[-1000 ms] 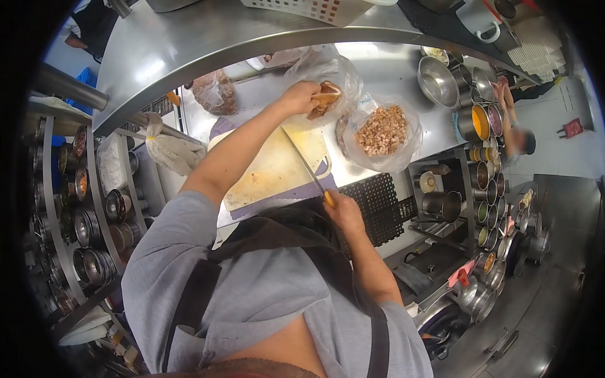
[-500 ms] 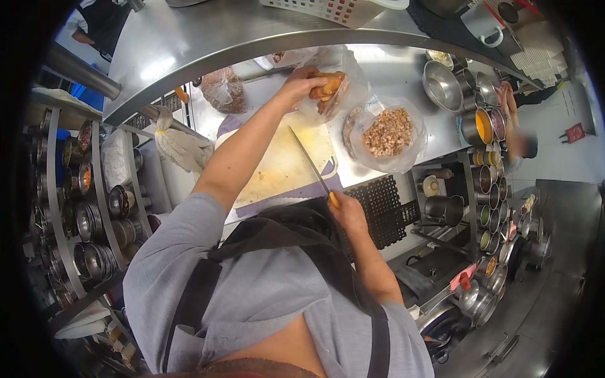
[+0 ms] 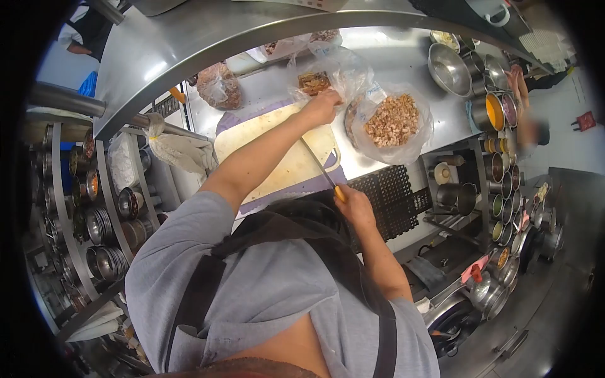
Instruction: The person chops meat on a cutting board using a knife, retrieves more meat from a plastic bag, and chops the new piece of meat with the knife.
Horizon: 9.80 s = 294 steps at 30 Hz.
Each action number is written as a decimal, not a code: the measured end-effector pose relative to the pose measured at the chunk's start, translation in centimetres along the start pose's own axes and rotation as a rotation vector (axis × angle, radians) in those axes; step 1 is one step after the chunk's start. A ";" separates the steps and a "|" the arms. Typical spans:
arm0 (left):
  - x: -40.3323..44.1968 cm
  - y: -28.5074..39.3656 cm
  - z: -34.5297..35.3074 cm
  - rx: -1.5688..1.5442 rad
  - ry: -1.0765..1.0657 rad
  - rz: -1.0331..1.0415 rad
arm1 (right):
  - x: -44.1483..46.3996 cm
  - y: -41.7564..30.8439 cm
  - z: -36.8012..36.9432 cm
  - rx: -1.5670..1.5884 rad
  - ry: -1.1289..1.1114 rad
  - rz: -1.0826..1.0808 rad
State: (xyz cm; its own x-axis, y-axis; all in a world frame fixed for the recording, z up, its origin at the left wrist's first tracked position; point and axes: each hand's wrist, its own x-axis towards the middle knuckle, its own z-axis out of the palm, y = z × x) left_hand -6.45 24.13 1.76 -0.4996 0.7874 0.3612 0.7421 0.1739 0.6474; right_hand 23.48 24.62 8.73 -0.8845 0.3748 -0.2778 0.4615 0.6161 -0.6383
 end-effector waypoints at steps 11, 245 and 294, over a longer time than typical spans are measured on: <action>8.5 -4.0 -8.4 0.381 -0.476 -0.326 | 0.3 0.0 -0.4 -0.002 -0.009 0.009; -16.8 0.0 -7.6 0.128 -0.169 -0.077 | 7.4 -4.9 8.4 0.042 -0.033 0.013; -20.5 -0.7 -9.7 0.093 -0.185 -0.083 | 6.4 -7.4 10.6 0.089 -0.086 -0.010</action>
State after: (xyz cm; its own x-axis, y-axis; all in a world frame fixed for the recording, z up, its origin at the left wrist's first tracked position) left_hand -1.10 2.15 0.46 -0.4766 0.8616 0.1744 0.7443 0.2899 0.6017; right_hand 13.67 15.12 4.09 -0.8935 0.3053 -0.3294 0.4480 0.5540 -0.7017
